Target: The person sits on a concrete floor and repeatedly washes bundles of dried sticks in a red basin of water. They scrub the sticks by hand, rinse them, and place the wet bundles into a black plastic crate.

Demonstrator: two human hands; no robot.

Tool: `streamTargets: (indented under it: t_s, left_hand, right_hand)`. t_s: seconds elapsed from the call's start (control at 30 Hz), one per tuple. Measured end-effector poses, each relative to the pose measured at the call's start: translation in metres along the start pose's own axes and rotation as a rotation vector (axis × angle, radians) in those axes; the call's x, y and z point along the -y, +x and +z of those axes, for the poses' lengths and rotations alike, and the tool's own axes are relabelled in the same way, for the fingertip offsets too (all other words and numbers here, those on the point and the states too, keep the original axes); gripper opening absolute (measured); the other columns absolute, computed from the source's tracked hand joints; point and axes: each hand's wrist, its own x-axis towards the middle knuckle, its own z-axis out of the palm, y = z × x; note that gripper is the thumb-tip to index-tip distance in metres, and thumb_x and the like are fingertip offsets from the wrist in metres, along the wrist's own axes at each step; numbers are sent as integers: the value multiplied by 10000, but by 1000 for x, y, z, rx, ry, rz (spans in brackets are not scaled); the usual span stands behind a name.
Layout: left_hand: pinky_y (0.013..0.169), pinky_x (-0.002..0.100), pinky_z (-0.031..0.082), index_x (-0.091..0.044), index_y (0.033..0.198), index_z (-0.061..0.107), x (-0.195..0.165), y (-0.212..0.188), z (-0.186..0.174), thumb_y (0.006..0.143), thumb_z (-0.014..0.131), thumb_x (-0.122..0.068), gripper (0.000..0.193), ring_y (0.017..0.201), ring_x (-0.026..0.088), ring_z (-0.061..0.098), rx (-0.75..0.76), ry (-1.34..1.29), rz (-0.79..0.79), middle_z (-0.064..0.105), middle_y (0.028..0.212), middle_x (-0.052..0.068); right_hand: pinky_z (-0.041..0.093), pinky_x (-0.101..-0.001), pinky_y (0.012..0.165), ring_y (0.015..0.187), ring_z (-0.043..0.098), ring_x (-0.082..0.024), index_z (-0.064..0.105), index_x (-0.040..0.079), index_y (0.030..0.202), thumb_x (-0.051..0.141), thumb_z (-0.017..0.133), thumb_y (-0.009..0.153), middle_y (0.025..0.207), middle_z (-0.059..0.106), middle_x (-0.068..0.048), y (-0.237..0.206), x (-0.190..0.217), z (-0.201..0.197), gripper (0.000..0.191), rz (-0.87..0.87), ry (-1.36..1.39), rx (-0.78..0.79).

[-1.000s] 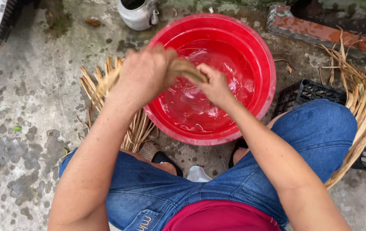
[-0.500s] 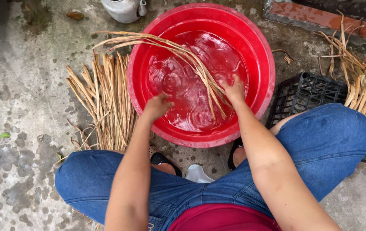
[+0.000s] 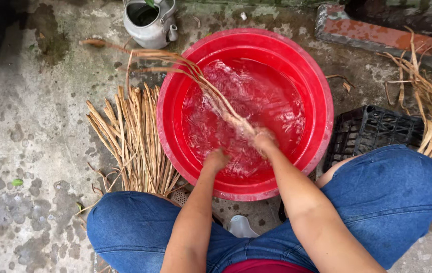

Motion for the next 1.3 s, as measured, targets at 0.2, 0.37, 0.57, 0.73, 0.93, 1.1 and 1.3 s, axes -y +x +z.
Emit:
streamTargets:
  t_s: [0.2, 0.37, 0.57, 0.73, 0.93, 1.1, 1.3]
  left_hand:
    - [1043, 486, 444, -58, 1452, 452, 20, 24, 0, 873, 736, -312, 693, 1254, 455, 516, -416, -162, -55, 514, 1370, 319]
    - [1036, 433, 498, -52, 1391, 529, 4, 34, 23, 953, 577, -334, 522, 1207, 364, 669, -90, -457, 124, 691, 1286, 250]
    - [1102, 438, 480, -76, 1536, 382, -15, 29, 17, 1071, 490, -402, 578, 1339, 325, 527, -13, -743, -59, 483, 1521, 204]
    - [1063, 595, 440, -199, 1582, 231, -32, 13, 3, 996, 356, -586, 713, 1301, 373, 533, 167, -1091, -181, 471, 1484, 161]
    - [887, 587, 583, 10, 1438, 492, -21, 22, 23, 1070, 365, -547, 680, 1119, 392, 641, 420, -1137, -94, 631, 1269, 257]
    - [756, 554, 567, -79, 1380, 462, -19, 27, 50, 1067, 358, -370, 440, 970, 296, 691, 598, -1149, -173, 676, 1146, 143]
    - [407, 353, 423, -74, 1135, 482, -31, 20, 68, 1108, 414, -324, 261, 488, 159, 457, 353, -1214, -150, 542, 736, 53]
  right_hand:
    - [570, -473, 754, 873, 714, -314, 485, 84, 1363, 368, 591, 1015, 1041, 706, -178, 1, 2, 3, 461, 147, 150, -264]
    - [537, -405, 743, 855, 672, -276, 724, 34, 1108, 270, 577, 1036, 994, 716, -197, -1, 5, 49, 287, -314, -9, 120]
    - [653, -296, 715, 751, 718, -214, 685, 54, 1067, 367, 601, 968, 877, 749, -126, -4, 11, 25, 339, -81, 626, 333]
    - [616, -402, 679, 678, 673, -221, 657, 52, 1086, 495, 492, 993, 832, 702, -110, -22, 28, 23, 482, -70, 700, 403]
    - [576, -410, 768, 777, 688, -235, 683, 40, 1097, 522, 491, 1030, 888, 718, -115, -1, 10, 44, 523, -106, 373, 42]
    - [537, -413, 815, 846, 698, -259, 700, 28, 1113, 516, 499, 1057, 939, 737, -130, 14, -2, 43, 531, -145, 362, -83]
    - [540, -400, 739, 767, 690, -224, 707, 57, 1079, 308, 495, 1046, 872, 730, -115, 11, 1, 40, 330, -80, 311, 0]
